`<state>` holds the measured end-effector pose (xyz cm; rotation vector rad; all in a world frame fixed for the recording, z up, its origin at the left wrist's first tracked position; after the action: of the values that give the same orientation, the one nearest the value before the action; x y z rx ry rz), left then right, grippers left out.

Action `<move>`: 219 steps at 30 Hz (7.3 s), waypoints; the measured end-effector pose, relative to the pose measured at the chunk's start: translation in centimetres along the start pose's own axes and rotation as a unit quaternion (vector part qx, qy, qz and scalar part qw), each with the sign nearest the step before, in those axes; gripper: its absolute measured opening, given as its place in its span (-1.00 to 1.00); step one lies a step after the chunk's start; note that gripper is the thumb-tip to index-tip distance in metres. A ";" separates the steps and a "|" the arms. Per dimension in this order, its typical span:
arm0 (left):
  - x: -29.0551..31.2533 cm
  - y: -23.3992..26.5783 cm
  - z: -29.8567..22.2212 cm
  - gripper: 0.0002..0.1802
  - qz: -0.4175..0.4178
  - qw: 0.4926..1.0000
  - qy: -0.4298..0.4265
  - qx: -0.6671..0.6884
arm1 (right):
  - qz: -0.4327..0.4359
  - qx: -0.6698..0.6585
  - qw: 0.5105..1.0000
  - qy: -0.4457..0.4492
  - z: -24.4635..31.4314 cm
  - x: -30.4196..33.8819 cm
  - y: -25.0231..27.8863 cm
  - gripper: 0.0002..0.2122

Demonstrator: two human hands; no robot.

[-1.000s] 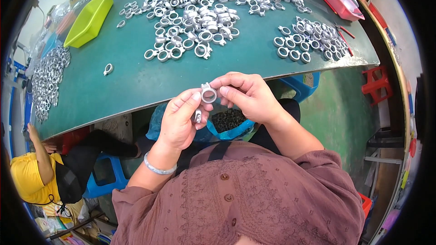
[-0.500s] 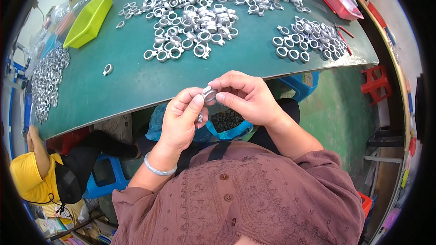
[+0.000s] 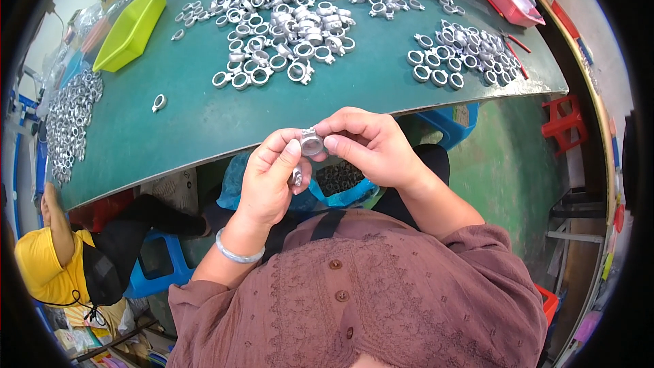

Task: The person assembles small circular metal rings with center components by hand, handling them one at a time and placing the assembled units on the table.

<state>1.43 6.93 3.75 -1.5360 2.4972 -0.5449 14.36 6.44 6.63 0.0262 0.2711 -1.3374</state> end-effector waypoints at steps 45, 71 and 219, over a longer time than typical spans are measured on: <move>0.9 -1.0 -1.1 -0.64 -0.028 0.992 -0.077 -0.095 | -0.006 -0.128 0.988 -0.086 -1.0 0.5 0.7 -0.84; 0.7 0.5 1.4 -0.94 -0.003 0.988 0.066 0.143 | -0.047 0.389 0.905 0.167 3.7 -5.1 0.6 -0.83; 0.3 -0.4 -0.8 -0.76 0.004 0.993 0.018 0.121 | 0.012 -0.016 0.999 0.033 0.7 -0.4 -0.1 -0.85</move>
<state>1.36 6.63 4.62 -1.4351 2.3580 -0.8450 14.32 6.70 7.40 0.0469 0.3466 -1.3102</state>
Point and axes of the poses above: each hand's wrist, its own x-axis away from the middle knuckle, its own y-axis out of the back of the hand, z = x × y, the point moved 7 cm from there along -x, towards the middle knuckle, and after that the axes turned 5 degrees about -x, right-handed, at the moved point
